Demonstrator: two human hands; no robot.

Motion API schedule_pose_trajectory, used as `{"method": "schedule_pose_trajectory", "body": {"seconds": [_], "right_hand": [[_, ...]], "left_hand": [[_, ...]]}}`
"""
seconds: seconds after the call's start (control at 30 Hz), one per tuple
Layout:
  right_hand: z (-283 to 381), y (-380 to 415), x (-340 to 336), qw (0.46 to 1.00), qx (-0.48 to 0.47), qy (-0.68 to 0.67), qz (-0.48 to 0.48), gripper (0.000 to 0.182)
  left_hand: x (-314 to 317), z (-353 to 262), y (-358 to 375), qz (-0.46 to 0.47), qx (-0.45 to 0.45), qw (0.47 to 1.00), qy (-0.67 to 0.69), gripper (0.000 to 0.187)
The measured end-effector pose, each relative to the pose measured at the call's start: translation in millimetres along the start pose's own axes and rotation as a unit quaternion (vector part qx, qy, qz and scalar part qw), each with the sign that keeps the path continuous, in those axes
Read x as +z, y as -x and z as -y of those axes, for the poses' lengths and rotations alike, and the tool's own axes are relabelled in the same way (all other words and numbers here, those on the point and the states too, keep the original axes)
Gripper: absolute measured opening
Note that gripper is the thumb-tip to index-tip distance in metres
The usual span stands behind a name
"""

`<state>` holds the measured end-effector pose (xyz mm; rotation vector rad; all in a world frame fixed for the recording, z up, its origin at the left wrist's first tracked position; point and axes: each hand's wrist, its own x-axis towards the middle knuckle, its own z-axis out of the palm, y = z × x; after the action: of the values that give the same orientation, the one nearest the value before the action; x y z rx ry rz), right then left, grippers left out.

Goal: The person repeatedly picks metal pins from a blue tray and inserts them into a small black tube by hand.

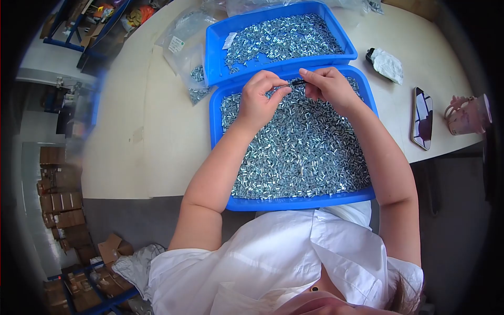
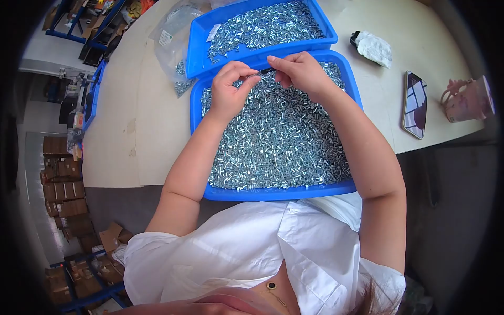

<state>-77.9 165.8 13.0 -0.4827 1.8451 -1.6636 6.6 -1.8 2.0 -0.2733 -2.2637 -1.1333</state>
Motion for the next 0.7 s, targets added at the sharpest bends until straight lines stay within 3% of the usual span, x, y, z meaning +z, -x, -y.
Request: {"method": "schedule_pose_trajectory", "body": {"seconds": [0.3,0.4,0.47,0.57,0.7], "right_hand": [[4,5,2,1.000,-0.006,0.026,0.005,0.041],[4,5,1,0.999,-0.011,0.013,0.028,0.033],[-1,3,1,0.995,-0.073,0.001,0.063,0.020],[-2,2,0,0.995,-0.071,0.011,0.063,0.013],[-5,-1,0,0.993,-0.099,0.014,0.055,0.012]], "left_hand": [[-3,-3,2,0.001,0.001,0.999,-0.032,0.011],[-6,-1,2,0.012,-0.008,1.000,-0.022,0.011],[-10,5,3,0.067,-0.075,0.995,-0.014,0.012],[-5,8,6,0.048,-0.148,0.984,0.084,0.015],[0,5,6,-0.011,-0.145,0.984,0.107,0.017]]}}
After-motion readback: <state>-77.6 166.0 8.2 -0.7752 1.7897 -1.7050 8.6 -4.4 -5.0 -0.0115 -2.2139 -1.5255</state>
